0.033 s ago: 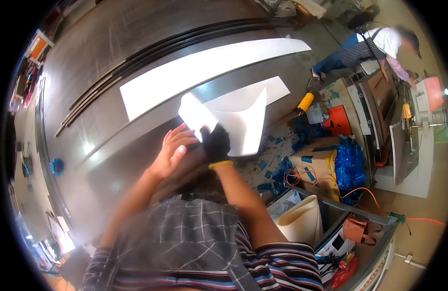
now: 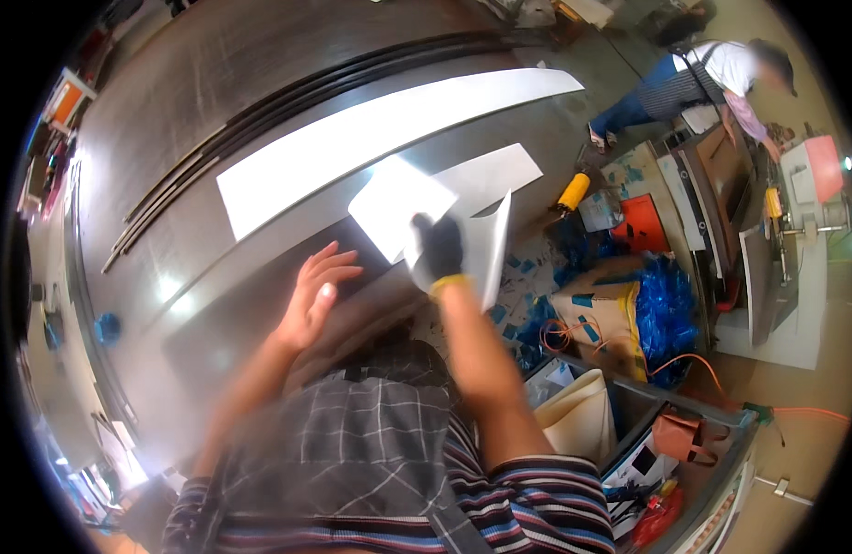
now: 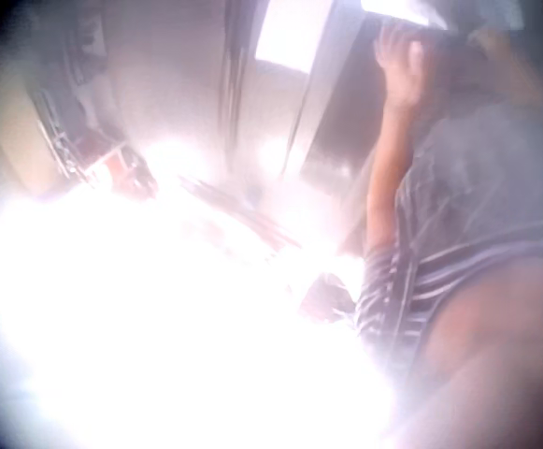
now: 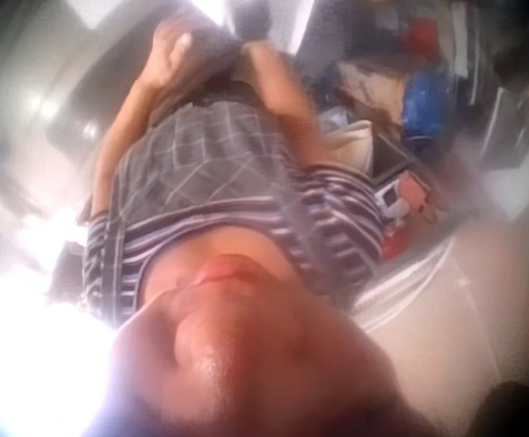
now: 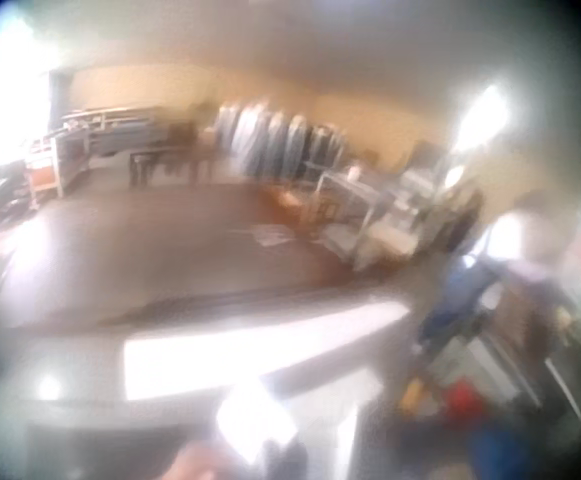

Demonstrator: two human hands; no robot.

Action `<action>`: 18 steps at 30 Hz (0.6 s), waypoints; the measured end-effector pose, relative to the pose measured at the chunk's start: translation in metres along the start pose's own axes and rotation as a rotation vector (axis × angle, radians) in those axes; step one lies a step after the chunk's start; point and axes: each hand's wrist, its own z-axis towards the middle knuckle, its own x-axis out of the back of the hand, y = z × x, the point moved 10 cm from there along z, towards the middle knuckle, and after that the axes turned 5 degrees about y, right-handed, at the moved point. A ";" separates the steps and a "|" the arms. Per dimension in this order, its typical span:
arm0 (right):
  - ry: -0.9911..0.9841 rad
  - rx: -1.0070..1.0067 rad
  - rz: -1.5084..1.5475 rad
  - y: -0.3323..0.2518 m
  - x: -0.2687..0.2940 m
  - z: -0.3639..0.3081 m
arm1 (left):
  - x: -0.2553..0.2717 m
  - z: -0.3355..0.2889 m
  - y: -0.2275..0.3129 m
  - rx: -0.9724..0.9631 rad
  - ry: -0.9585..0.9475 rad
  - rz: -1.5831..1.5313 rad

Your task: The person places a black sheet and a white film on a large metal table, uses a roller by hand to press down on the film, and moves several thin metal rods into alignment. They handle the materials one at a time, repositioning the sheets and the rods across the surface.

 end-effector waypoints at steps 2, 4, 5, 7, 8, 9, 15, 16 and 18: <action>0.097 0.151 -0.150 0.087 0.088 0.063 | 0.000 -0.002 0.007 0.020 0.042 -0.053; 0.488 -0.256 0.808 0.113 0.224 0.097 | 0.009 -0.008 -0.005 0.079 0.108 -0.096; 0.297 0.080 1.104 0.067 0.272 0.112 | 0.018 -0.013 -0.011 0.122 0.164 -0.163; -0.518 0.553 1.753 -0.029 0.376 0.093 | 0.028 -0.011 -0.029 0.222 0.262 -0.319; -0.256 0.738 1.769 -0.052 0.406 0.077 | 0.031 -0.008 -0.047 0.290 0.321 -0.409; -0.365 0.752 1.862 -0.076 0.383 0.075 | 0.036 0.013 -0.025 0.297 0.261 -0.235; -0.060 0.392 0.454 -0.024 0.089 0.043 | 0.030 0.066 0.005 0.351 0.287 -0.524; -0.185 0.457 0.202 -0.015 0.035 0.020 | 0.040 0.057 0.006 0.415 0.393 -0.569; -0.156 0.396 0.087 0.028 0.007 0.024 | 0.079 0.011 -0.016 0.491 0.651 -0.626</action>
